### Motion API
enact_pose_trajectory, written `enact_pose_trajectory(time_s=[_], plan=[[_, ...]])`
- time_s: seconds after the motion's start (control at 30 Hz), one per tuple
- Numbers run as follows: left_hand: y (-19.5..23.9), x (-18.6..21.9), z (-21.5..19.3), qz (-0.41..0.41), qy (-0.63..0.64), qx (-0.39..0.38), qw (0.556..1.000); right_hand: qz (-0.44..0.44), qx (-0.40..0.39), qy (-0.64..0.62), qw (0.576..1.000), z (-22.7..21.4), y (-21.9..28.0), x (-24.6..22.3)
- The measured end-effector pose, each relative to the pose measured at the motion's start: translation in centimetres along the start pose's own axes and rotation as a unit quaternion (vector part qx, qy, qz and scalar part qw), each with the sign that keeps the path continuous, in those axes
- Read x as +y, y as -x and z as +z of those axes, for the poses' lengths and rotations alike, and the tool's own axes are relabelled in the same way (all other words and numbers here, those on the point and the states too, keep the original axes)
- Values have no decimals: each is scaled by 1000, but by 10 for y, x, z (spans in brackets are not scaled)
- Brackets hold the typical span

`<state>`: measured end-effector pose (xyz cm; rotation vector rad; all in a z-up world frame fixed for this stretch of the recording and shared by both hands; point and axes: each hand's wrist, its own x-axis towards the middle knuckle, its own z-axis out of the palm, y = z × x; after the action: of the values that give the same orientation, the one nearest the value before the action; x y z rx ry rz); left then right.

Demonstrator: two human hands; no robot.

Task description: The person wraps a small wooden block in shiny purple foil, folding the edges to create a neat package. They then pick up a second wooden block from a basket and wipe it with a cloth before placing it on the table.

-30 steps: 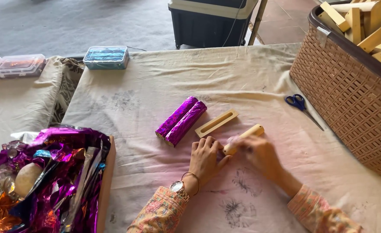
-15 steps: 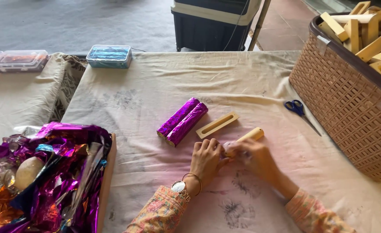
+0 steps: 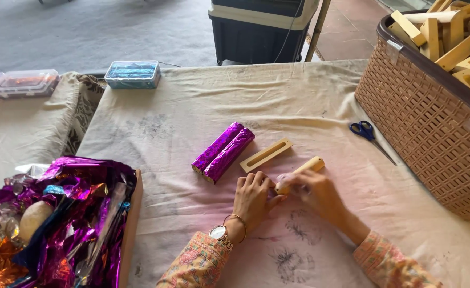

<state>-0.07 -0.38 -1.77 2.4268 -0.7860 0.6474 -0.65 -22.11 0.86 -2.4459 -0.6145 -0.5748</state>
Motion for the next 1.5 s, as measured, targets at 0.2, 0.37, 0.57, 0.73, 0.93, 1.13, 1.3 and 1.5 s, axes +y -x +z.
enact_pose_trajectory(time_s=[0.2, 0.37, 0.57, 0.73, 0.93, 1.13, 1.3, 1.5], plan=[[-2, 2, -5, 5, 26, -6, 1000, 110, 29, 39, 993, -18, -4, 13], [2, -3, 7, 16, -24, -10, 1000, 23, -21, -50, 998, 20, 11, 11], [-4, 2, -2, 13, -14, -18, 1000, 85, 15, 3, 996, -24, -8, 37], [-3, 3, 1, 12, -7, 28, 1000, 134, 70, 29, 988, -38, -8, 18], [-1, -9, 9, -39, -1, 45, 998, 28, 62, -59, 996, -17, -9, -25], [-4, 1, -5, -27, 6, 30, 999, -25, 30, 13, 999, -15, -10, -3], [-7, 20, -17, -22, 21, 32, 999, 78, 10, -23, 997, 5, -2, 3], [1, 13, -1, -5, -42, 51, 998, 38, -4, -35, 999, -17, -9, -18]])
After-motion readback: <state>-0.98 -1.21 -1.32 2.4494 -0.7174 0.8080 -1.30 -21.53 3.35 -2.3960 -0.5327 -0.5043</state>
